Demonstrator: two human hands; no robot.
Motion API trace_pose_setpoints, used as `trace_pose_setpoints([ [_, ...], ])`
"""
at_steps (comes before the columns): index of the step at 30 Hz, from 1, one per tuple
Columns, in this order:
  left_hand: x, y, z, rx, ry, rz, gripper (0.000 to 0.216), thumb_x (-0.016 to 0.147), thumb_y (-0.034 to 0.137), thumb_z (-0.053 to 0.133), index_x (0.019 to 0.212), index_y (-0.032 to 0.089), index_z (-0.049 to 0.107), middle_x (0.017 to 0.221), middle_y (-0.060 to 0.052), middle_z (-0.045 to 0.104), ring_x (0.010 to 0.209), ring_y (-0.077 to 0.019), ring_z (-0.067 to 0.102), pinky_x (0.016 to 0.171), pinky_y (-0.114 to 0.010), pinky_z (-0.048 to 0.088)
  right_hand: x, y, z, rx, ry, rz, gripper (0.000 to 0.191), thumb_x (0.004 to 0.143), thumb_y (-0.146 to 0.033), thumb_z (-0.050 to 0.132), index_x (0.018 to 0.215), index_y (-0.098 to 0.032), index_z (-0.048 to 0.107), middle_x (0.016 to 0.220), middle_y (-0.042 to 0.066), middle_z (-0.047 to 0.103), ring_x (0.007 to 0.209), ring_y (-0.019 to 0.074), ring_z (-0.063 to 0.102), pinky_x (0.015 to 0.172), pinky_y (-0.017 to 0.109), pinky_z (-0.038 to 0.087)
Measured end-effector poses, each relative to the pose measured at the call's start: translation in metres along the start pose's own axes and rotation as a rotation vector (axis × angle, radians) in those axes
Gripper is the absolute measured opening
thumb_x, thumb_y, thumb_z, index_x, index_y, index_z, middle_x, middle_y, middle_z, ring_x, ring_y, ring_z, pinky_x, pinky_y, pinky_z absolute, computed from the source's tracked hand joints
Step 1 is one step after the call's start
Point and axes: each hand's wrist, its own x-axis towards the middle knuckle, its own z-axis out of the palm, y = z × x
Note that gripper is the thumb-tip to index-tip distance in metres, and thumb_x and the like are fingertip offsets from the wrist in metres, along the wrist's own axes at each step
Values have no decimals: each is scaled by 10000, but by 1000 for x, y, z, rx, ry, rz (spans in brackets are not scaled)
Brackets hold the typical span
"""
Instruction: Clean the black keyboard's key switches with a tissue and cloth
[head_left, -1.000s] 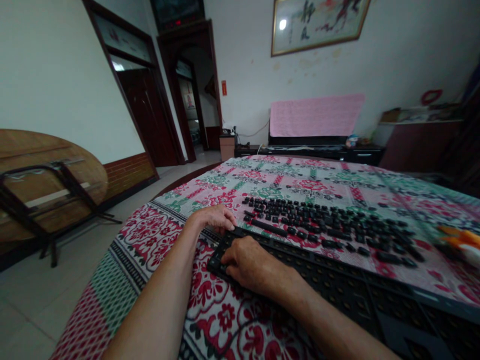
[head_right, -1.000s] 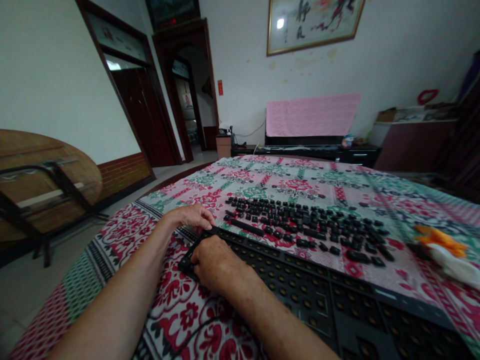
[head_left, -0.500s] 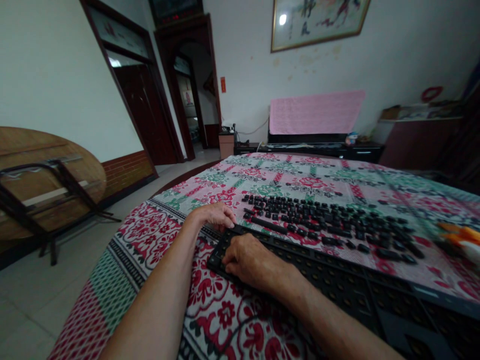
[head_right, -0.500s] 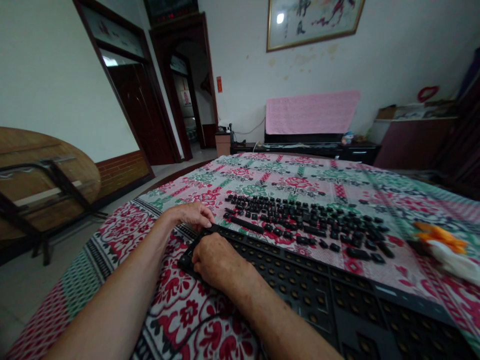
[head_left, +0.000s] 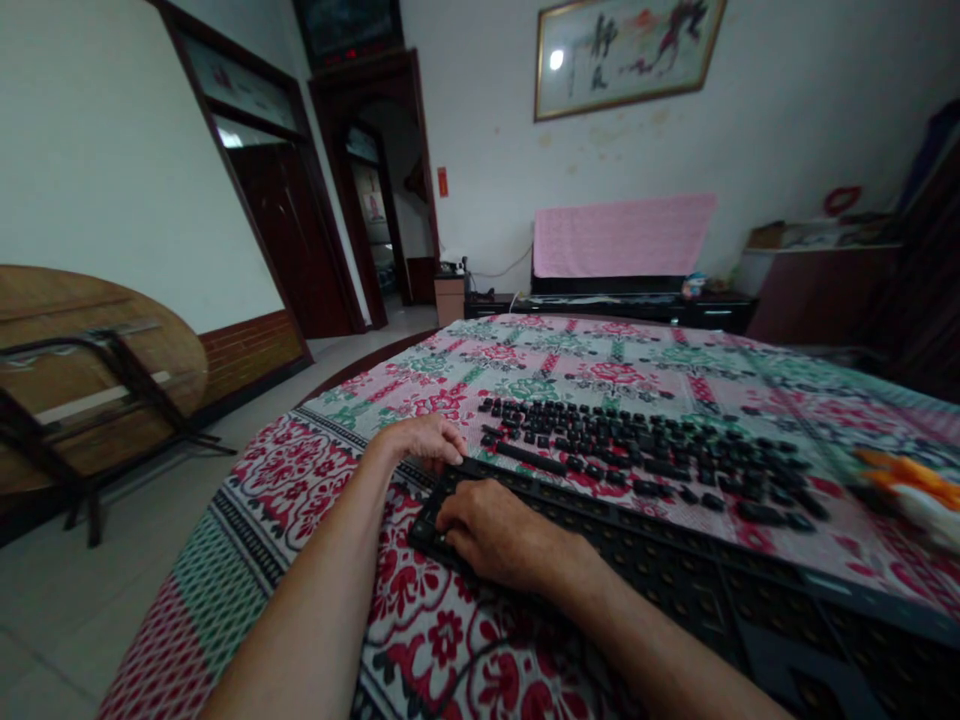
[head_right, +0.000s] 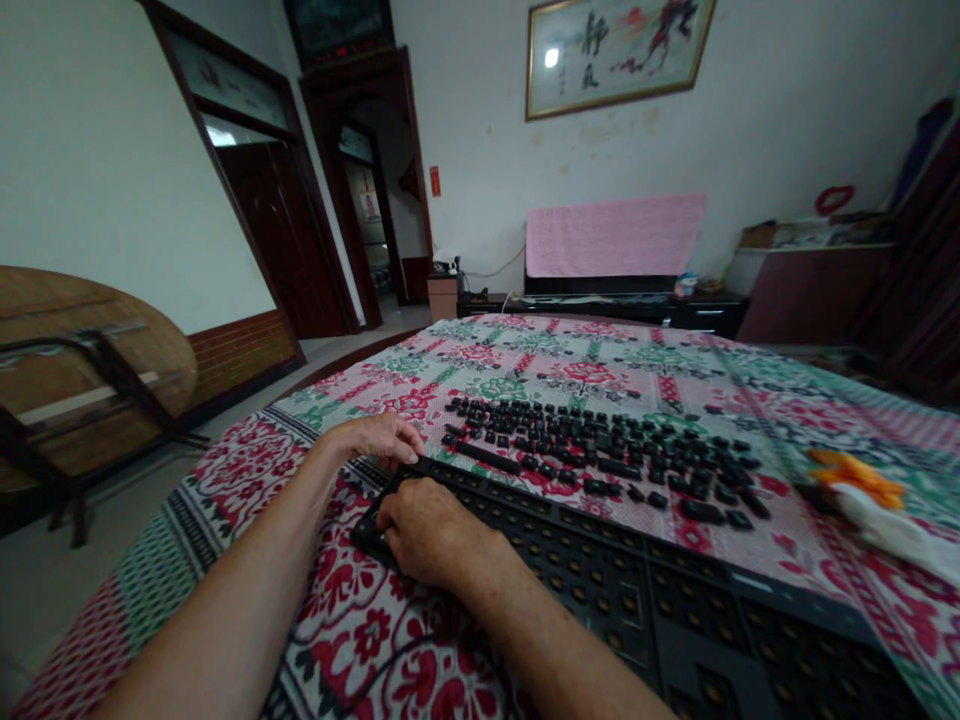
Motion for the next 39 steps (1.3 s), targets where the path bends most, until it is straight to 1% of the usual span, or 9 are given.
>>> trace_pose_setpoints([
  [5, 0, 0, 0, -12, -3, -8, 230, 558, 226, 579, 779, 166, 612, 490, 54, 539, 464, -85, 492, 499, -195, 423, 1, -1, 1, 42, 1, 50, 213, 695, -148, 455, 786, -154, 647, 755, 44, 646, 691, 124, 549, 634, 196, 373],
  [9, -1, 0, 0, -6, 2, -9, 238, 559, 232, 584, 785, 164, 613, 490, 53, 540, 467, -85, 492, 501, -193, 421, 2, 1, 3, 44, 2, 56, 197, 672, -126, 462, 735, -154, 646, 714, 33, 644, 658, 116, 537, 615, 194, 361],
  [13, 0, 0, 0, 1, 1, -19, 243, 566, 236, 582, 797, 168, 613, 499, 52, 541, 472, -80, 493, 496, -182, 416, 1, 4, 3, 78, -4, 60, 209, 679, -132, 455, 767, -157, 642, 716, 23, 639, 622, 102, 526, 579, 184, 357],
  [19, 2, -3, 0, -6, -10, -18, 252, 561, 238, 584, 801, 170, 612, 491, 54, 539, 471, -84, 498, 489, -184, 414, 0, 0, -6, -20, -44, -29, 265, 689, -140, 456, 879, -179, 635, 833, 45, 629, 756, 141, 536, 674, 214, 364],
  [22, 3, -3, -1, -1, -6, -20, 251, 553, 242, 587, 794, 175, 614, 494, 56, 544, 469, -85, 498, 487, -184, 414, 1, -2, -7, -25, -68, -9, 260, 686, -140, 462, 885, -167, 626, 833, 53, 631, 760, 147, 539, 664, 215, 366],
  [26, 2, -3, -1, -1, 2, -25, 246, 548, 240, 585, 784, 179, 617, 499, 57, 549, 463, -83, 494, 491, -188, 419, 2, -1, -2, -8, -54, 25, 231, 679, -136, 471, 861, -160, 611, 804, 50, 632, 727, 141, 540, 633, 211, 362],
  [31, 2, -2, 0, 14, 16, -27, 252, 547, 228, 582, 792, 179, 614, 497, 57, 543, 480, -84, 501, 498, -184, 423, 1, 1, -1, -15, -50, 3, 210, 681, -127, 471, 839, -159, 606, 788, 45, 625, 720, 140, 534, 628, 210, 356],
  [36, 3, -3, 0, -8, 6, -33, 253, 549, 236, 589, 795, 178, 608, 495, 59, 542, 476, -83, 500, 511, -192, 433, 0, -1, -4, -47, -50, -51, 269, 696, -135, 463, 922, -182, 600, 859, 53, 606, 786, 149, 522, 683, 223, 356],
  [39, 2, -3, 0, -13, 5, -25, 245, 555, 228, 587, 791, 168, 607, 499, 55, 545, 466, -81, 496, 506, -193, 434, 0, -1, -5, -68, -59, -68, 271, 697, -151, 460, 923, -176, 606, 862, 59, 601, 784, 151, 520, 688, 226, 358],
])
